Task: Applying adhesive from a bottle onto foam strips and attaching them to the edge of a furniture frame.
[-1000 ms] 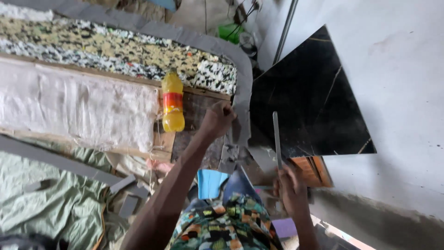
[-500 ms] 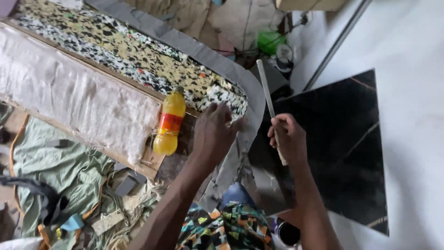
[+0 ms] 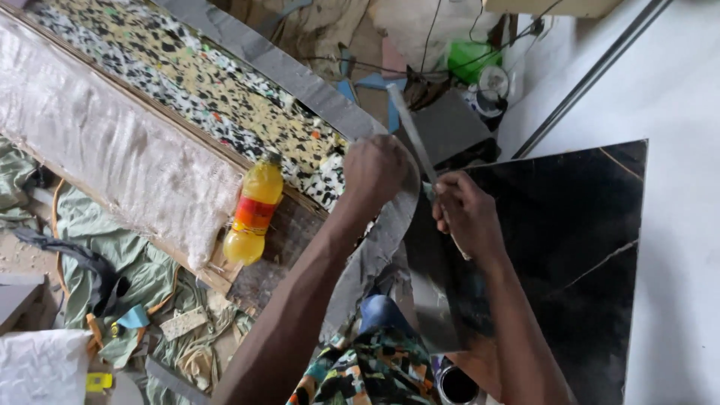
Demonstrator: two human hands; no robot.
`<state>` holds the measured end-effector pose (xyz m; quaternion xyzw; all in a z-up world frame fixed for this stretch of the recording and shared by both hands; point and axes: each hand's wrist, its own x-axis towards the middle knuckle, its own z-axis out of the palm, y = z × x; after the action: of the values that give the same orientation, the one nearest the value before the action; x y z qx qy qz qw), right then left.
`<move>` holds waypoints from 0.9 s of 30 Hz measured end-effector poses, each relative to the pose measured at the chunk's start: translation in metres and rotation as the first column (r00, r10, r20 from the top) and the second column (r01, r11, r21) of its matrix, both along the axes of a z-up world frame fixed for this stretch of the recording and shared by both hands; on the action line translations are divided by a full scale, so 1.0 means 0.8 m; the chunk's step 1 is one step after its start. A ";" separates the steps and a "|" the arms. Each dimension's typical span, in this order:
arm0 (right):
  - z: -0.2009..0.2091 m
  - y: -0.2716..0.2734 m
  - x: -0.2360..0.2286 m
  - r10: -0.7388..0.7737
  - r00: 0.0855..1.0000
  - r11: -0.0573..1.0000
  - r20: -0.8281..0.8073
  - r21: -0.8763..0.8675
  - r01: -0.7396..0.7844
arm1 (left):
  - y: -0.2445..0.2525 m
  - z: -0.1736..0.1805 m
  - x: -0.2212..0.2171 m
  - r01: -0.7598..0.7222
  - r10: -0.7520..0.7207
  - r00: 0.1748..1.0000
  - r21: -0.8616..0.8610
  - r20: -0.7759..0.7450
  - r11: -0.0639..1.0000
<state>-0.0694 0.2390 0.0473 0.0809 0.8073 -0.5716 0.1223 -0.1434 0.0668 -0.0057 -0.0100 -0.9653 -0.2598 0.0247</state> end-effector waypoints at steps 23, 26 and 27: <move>-0.002 0.020 0.003 0.197 0.980 0.976 -0.043 -0.084 -0.200 | -0.014 0.021 0.004 0.109 -0.102 0.993 0.128 -0.057 0.986; -0.011 0.029 0.025 0.226 0.973 0.974 -0.050 0.005 -0.226 | -0.020 0.030 -0.004 0.084 -0.088 0.995 0.094 0.039 0.992; -0.011 0.025 0.020 0.233 0.971 0.972 -0.048 0.044 -0.231 | -0.022 0.032 -0.007 0.082 -0.083 0.997 0.126 0.002 0.989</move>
<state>-0.0534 0.2594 0.0383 -0.0268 0.8249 -0.5398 0.1657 -0.1488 0.0490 0.0199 -0.0476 -0.9459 -0.3208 0.0111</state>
